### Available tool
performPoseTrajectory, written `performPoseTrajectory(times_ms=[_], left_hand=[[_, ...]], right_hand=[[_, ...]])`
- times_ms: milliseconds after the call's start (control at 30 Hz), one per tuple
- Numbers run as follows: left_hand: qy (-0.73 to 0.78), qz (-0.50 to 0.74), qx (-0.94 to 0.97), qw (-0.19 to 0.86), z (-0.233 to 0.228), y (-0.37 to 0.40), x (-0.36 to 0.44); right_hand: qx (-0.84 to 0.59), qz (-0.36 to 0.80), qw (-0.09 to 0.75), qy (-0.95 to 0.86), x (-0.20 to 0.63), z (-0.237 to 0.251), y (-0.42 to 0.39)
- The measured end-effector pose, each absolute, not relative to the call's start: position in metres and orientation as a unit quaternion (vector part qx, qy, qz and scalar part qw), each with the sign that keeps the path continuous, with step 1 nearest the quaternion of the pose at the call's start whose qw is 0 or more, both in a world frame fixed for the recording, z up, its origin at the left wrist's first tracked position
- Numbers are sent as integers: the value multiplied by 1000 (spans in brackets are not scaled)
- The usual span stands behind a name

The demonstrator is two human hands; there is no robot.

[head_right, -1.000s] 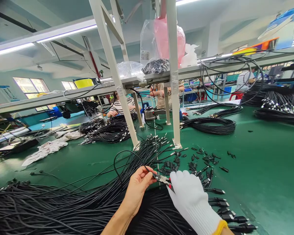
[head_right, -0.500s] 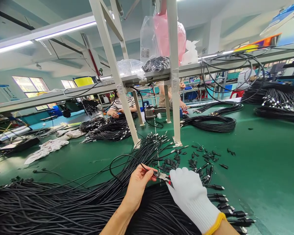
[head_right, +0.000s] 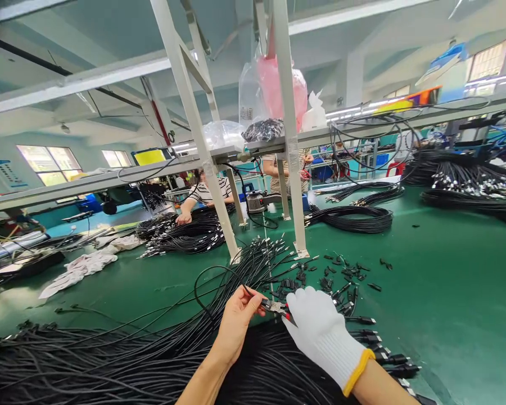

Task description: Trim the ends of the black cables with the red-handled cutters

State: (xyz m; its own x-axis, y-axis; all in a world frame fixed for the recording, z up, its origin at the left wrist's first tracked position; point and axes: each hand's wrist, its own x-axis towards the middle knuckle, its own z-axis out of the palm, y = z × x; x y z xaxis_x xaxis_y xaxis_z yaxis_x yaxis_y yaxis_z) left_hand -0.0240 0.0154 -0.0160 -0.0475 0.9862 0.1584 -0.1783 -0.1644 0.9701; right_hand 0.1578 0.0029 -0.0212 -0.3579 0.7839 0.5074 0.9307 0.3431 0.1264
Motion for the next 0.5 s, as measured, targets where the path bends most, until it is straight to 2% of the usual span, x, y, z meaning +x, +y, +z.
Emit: performPoseTrajectory(times_ms=[267, 500], left_hand=[[399, 577, 459, 545, 16, -42, -15], [384, 614, 356, 590, -6, -122, -1]], right_hand=[[-519, -194, 247, -795, 169, -2, -50], [-474, -234, 309, -790, 182, -23, -129]])
